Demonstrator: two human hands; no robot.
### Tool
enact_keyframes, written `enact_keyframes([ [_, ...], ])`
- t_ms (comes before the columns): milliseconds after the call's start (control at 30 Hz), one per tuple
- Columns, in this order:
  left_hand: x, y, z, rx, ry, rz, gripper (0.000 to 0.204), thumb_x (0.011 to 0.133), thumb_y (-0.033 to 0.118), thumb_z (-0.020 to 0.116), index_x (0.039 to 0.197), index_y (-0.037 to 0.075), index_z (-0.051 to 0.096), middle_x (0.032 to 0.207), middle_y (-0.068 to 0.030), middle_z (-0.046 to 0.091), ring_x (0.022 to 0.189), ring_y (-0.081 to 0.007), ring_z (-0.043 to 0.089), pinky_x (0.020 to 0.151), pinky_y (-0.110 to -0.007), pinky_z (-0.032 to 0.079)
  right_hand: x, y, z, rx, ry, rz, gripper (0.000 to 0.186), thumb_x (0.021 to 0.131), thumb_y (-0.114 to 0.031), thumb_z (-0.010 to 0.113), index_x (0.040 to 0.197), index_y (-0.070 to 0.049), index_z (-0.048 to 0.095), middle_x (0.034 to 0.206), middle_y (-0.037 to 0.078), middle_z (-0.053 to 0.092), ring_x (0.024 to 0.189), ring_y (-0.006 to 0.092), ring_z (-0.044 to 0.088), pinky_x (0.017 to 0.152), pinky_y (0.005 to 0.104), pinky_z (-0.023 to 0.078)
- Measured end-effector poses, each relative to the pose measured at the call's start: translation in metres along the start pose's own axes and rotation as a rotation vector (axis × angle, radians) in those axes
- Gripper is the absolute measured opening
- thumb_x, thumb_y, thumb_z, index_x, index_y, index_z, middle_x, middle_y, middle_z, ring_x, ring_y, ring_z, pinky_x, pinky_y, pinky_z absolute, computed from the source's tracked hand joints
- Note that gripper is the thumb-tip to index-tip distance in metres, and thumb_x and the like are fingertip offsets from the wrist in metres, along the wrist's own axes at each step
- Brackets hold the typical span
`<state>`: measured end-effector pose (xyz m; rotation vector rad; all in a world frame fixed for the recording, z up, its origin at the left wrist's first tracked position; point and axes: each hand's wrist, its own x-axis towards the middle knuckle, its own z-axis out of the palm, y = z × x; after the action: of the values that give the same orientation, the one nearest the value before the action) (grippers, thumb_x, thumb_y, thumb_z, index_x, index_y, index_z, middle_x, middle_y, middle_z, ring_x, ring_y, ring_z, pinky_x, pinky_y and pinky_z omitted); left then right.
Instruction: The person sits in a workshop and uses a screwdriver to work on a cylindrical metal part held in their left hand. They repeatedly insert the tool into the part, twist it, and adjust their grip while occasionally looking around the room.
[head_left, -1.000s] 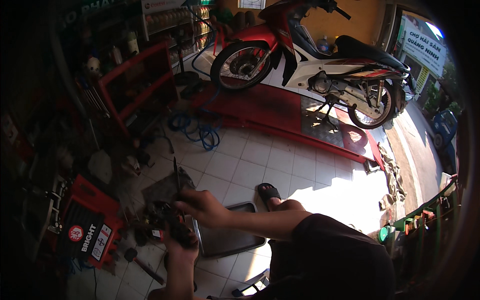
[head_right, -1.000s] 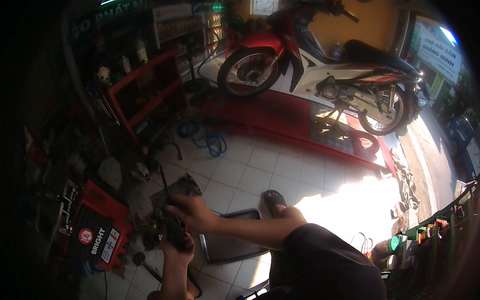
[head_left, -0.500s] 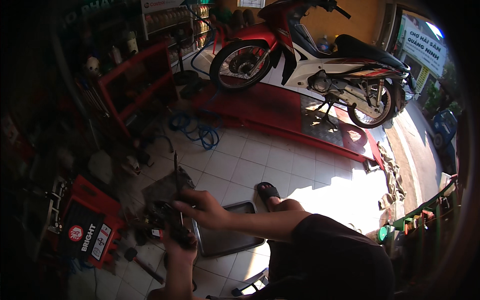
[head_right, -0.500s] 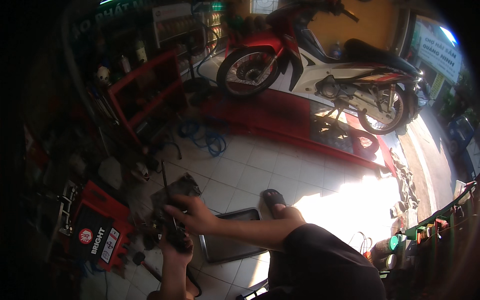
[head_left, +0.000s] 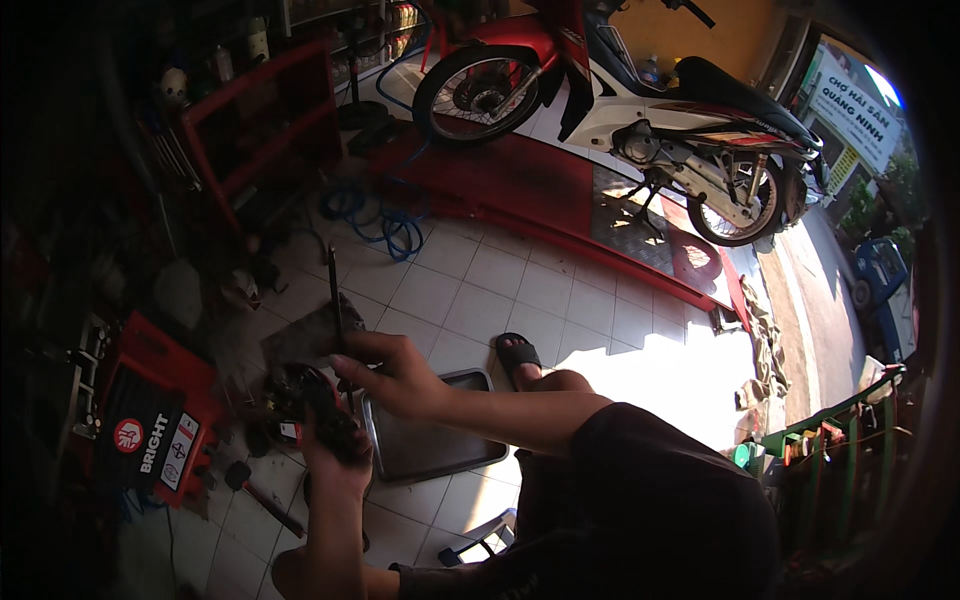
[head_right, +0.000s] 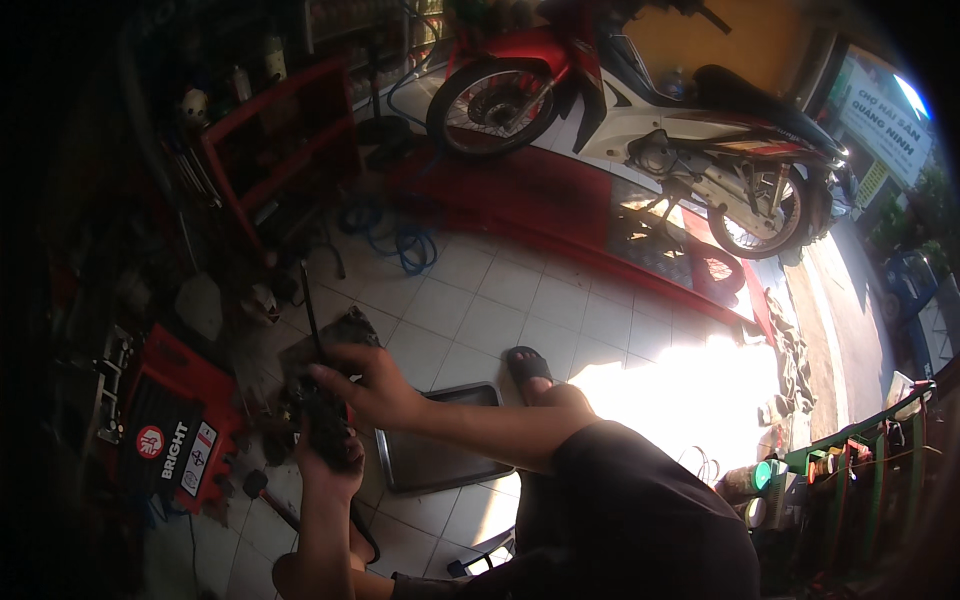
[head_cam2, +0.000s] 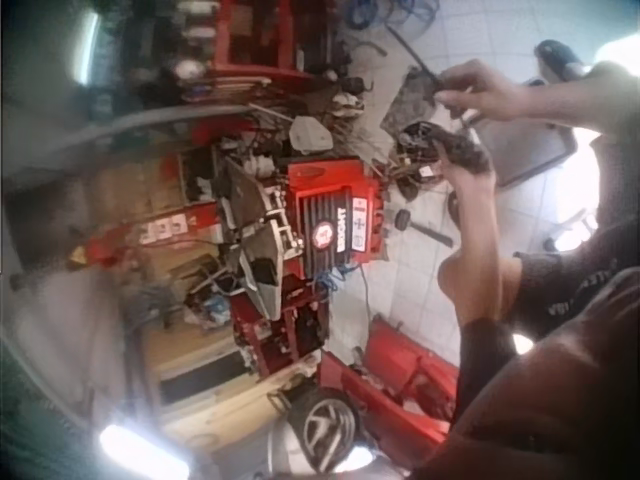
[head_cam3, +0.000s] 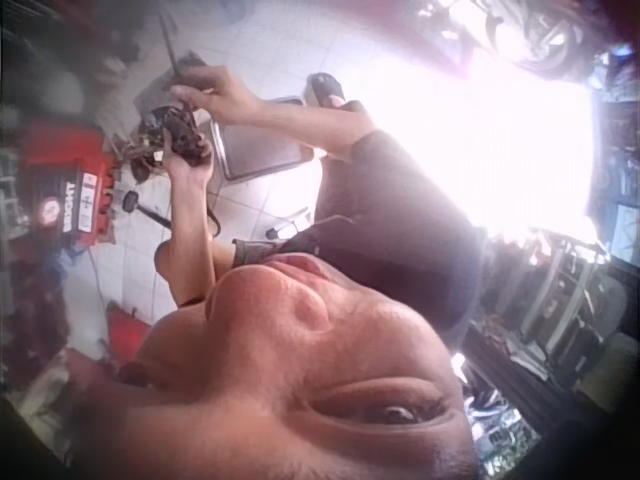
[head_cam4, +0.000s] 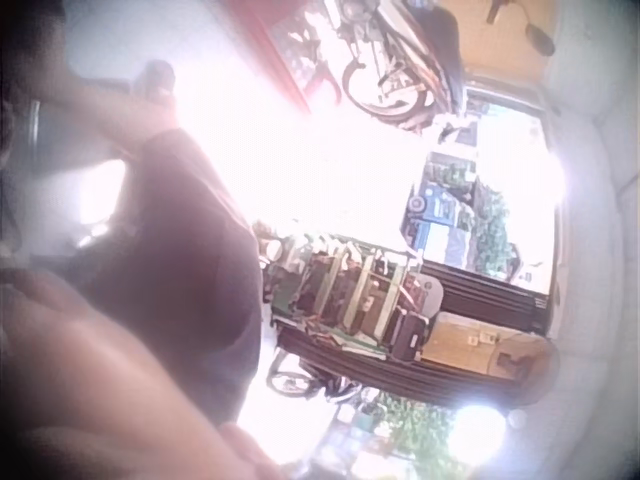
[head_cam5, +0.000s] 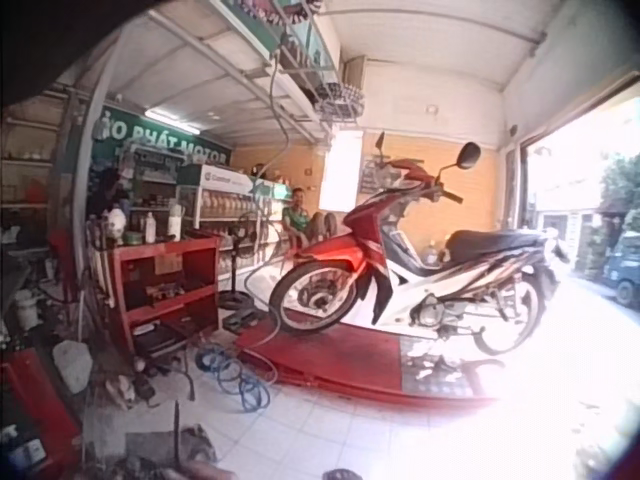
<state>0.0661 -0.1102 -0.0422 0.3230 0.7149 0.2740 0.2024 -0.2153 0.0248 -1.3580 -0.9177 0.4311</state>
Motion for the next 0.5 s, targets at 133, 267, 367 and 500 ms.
enact_keyframes([
  [133, -0.003, -0.001, 0.003, -0.038, -0.024, 0.023, 0.044, 0.101, 0.052, 0.048, 0.112, 0.013, 0.065, 0.089, -0.0043, 0.070, 0.056, -0.0130, 0.057, 0.045, -0.024, 0.037, -0.002, -0.002, -0.007, 0.036, -0.057, 0.013, 0.031, 0.101, -0.022, 0.061, 0.120, 0.002, 0.064, 0.099, 0.007, 0.067, 0.091, 0.0117, 0.065, 0.080, 0.0296, 0.056],
  [267, -0.003, 0.001, -0.002, -0.003, -0.032, 0.033, 0.042, 0.101, 0.051, 0.047, 0.116, 0.015, 0.064, 0.097, -0.0033, 0.070, 0.059, -0.0119, 0.059, 0.045, -0.023, 0.038, -0.003, 0.007, 0.001, 0.102, -0.053, 0.032, 0.031, 0.101, -0.021, 0.060, 0.121, 0.002, 0.062, 0.102, 0.007, 0.067, 0.097, 0.0129, 0.066, 0.085, 0.0302, 0.057],
  [367, 0.001, 0.002, -0.003, -0.009, -0.011, 0.027, 0.041, 0.101, 0.051, 0.049, 0.114, 0.016, 0.065, 0.091, -0.0017, 0.068, 0.057, -0.0120, 0.057, 0.044, -0.023, 0.038, 0.000, -0.001, -0.002, 0.130, -0.063, 0.021, 0.031, 0.102, -0.022, 0.059, 0.121, 0.003, 0.062, 0.104, 0.007, 0.067, 0.099, 0.0128, 0.065, 0.086, 0.0309, 0.057],
  [500, -0.001, 0.001, 0.008, -0.051, 0.052, 0.027, 0.039, 0.099, 0.052, 0.054, 0.109, 0.017, 0.067, 0.073, 0.0047, 0.062, 0.049, -0.0111, 0.053, 0.042, -0.024, 0.038, 0.001, -0.007, -0.006, 0.059, -0.084, 0.150, 0.035, 0.103, -0.023, 0.057, 0.127, 0.002, 0.060, 0.107, 0.008, 0.067, 0.102, 0.0138, 0.065, 0.087, 0.0319, 0.057],
])
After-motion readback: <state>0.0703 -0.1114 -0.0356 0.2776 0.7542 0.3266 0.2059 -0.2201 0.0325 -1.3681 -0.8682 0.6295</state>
